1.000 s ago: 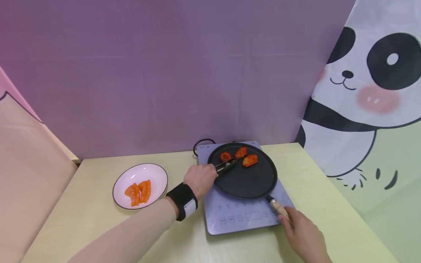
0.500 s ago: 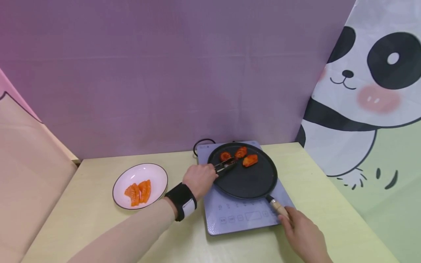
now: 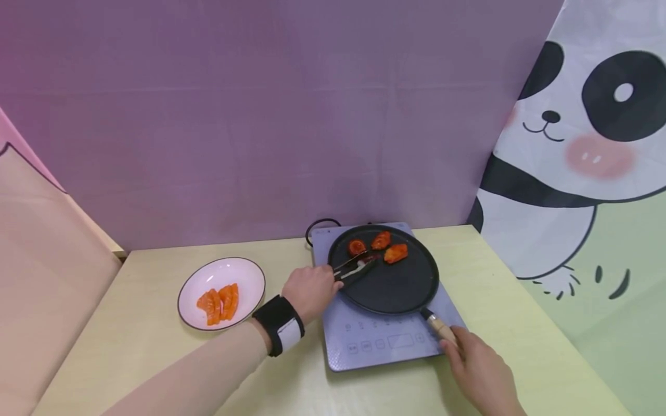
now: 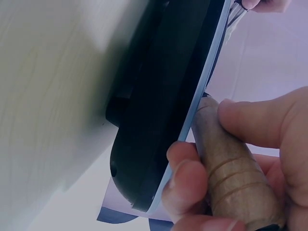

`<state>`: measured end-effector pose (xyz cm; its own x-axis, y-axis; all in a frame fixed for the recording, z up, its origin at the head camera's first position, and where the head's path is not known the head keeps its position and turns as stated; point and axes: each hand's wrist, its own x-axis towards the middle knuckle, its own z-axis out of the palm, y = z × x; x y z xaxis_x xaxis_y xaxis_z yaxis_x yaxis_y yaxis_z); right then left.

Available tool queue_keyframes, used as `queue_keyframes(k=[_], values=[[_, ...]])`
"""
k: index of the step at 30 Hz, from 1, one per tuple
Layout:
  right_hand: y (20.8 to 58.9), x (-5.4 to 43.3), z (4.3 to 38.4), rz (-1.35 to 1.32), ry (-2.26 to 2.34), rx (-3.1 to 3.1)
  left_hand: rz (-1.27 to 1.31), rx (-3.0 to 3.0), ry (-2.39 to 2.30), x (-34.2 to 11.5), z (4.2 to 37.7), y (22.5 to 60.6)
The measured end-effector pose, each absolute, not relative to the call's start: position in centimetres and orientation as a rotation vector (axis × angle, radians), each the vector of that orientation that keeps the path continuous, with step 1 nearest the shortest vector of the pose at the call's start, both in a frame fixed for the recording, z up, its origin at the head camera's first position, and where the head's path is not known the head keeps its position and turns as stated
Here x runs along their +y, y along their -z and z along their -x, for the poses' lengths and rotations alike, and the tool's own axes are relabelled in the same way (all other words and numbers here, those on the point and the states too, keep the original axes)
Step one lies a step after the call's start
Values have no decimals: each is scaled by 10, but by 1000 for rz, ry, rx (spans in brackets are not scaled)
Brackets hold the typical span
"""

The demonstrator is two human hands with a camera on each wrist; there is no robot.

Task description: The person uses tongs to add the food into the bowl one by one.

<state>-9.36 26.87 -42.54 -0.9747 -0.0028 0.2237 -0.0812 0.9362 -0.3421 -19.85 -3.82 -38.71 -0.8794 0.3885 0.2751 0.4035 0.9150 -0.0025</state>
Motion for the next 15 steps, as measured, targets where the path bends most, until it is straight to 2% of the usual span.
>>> queue_keyframes(k=[15], values=[[426, 269, 93, -64, -530, -2872, 558, -2854, 183, -39, 189, 385]])
